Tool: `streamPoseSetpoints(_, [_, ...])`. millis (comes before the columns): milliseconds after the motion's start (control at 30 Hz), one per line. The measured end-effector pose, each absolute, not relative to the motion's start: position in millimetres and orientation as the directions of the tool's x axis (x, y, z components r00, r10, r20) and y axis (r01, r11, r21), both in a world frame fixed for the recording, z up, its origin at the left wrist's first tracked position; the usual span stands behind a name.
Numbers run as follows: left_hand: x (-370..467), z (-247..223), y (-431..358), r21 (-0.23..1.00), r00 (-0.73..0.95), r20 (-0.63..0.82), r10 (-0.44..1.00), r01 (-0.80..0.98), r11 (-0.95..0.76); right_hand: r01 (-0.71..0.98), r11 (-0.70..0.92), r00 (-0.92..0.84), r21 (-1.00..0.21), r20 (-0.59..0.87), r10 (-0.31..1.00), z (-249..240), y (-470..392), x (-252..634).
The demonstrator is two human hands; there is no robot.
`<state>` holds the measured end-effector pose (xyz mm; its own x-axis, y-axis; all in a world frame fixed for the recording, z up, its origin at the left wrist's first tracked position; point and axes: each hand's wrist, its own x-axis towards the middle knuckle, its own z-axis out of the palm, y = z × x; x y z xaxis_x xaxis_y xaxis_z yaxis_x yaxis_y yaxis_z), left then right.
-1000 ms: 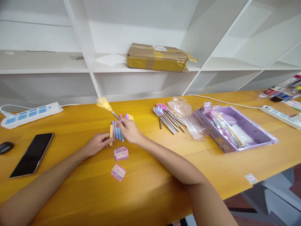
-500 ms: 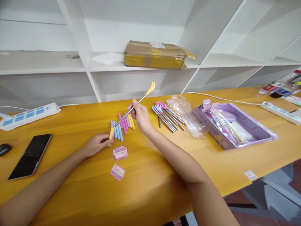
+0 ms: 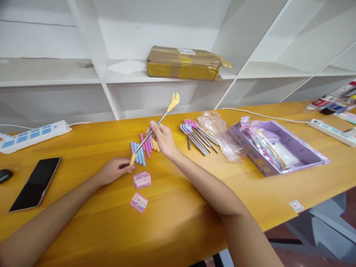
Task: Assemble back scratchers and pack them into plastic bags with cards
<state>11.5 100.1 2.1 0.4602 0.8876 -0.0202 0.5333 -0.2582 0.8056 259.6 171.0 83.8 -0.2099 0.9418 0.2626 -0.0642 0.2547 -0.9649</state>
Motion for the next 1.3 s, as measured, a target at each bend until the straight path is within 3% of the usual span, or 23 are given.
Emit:
streamPoseSetpoints(167, [12.4,2.2,100.5,0.786,0.481,-0.014,0.876,0.547,-0.288,-0.003,0.333,-0.208,-0.943,0.326,0.922,84.9,168.4,261.7])
streamPoseSetpoints(300, [14.0,4.9,100.6,0.760,0.504,0.019,0.864,0.554,-0.340,-0.016,0.301,-0.300,-0.953,0.292,0.908,79.6,165.4,259.9])
streamPoseSetpoints(433, [12.7,7.0,100.7,0.792,0.485,-0.016,0.874,0.540,-0.285,0.058,0.373,-0.359,-0.926,0.329,0.873,72.6,159.4,254.5])
streamPoseSetpoints(533, [10.7,6.7,100.9,0.842,0.475,-0.072,0.877,0.500,-0.202,0.086,0.465,-0.342,-0.881,0.412,0.845,71.5,155.4,252.7])
streamPoseSetpoints(767, [10.0,4.4,101.7,0.924,0.449,-0.070,0.891,0.367,-0.112,0.009,0.448,-0.170,-0.894,0.440,0.882,79.7,156.5,256.4])
streamPoseSetpoints(1300, [9.2,4.2,101.7,0.928,0.468,-0.052,0.882,0.348,-0.130,-0.037,0.458,-0.058,-0.888,0.460,0.886,75.3,159.5,255.0])
